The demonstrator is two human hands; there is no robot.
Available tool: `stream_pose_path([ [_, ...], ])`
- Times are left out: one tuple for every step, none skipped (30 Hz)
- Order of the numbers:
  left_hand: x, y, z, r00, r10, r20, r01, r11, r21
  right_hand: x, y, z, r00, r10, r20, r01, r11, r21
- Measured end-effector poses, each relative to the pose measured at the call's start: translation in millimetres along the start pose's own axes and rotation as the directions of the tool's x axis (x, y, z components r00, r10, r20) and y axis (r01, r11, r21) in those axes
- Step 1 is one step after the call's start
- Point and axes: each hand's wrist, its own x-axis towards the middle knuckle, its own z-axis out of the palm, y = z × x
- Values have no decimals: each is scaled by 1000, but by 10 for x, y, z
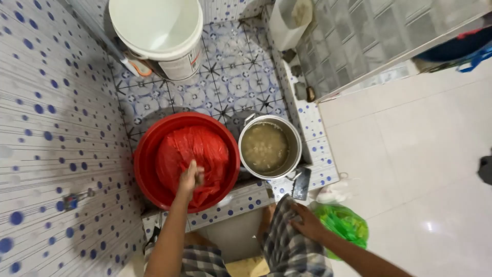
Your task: The person is manually shaping meatballs from a large batch of meat mixture and dropping them into a pot of simmering liquid.
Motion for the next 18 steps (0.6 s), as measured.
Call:
stream_pose_path([
  [171,14,17,1000,-4,2,4,1000,4,81,-67,-62,1000,4,0,-4,1000,4],
  [341,26,36,997,43,62,-43,999,-2,161,-132,-124,993,-102,59,102,995,14],
  [538,53,83,988,95,126,-94,995,-13,261,-186,-211,972,-209,110,207,978,26],
  [787,7,150,987,96,132,-95,995,-11,320,-134,-211,973,-205,104,204,979,27],
  [1017,-38,198,982,117,149,-112,993,-42,389,-87,-212,937,-333,104,333,943,23],
  [1240,-84,245,976,139,165,-129,989,-74,451,-40,-212,884,-455,105,455,890,18],
  [1306,11,365,975,142,169,-131,989,-74,490,-70,-233,886,-454,100,454,891,15],
  [1363,105,484,958,209,197,-199,978,-70,521,-100,-254,836,-535,122,536,844,28],
  [1407,212,582,935,276,223,-268,961,-65,558,-142,-259,776,-614,141,615,787,43],
  [1521,240,677,933,280,225,-273,960,-63,589,-214,-283,775,-617,135,617,786,42],
  [1631,266,794,910,337,241,-323,942,-94,606,-280,-324,726,-659,196,659,748,74],
  [1727,294,907,884,392,255,-372,920,-126,610,-353,-365,670,-698,253,697,709,110],
  [1769,283,996,880,401,255,-380,916,-128,668,-324,-344,668,-701,251,702,705,103],
  [1795,277,1084,865,419,277,-394,908,-142,711,-302,-325,674,-676,299,681,725,102],
  [1815,295,1174,848,439,297,-411,898,-156,758,-286,-318,678,-650,344,662,743,99],
  [1798,310,1210,842,451,297,-423,892,-157,818,-279,-302,675,-655,339,670,737,91],
  [1761,315,1240,832,445,332,-431,895,-118,853,-281,-279,692,-639,335,639,759,127],
  [1707,322,1265,822,436,365,-440,894,-78,872,-290,-258,709,-622,332,606,779,164],
])
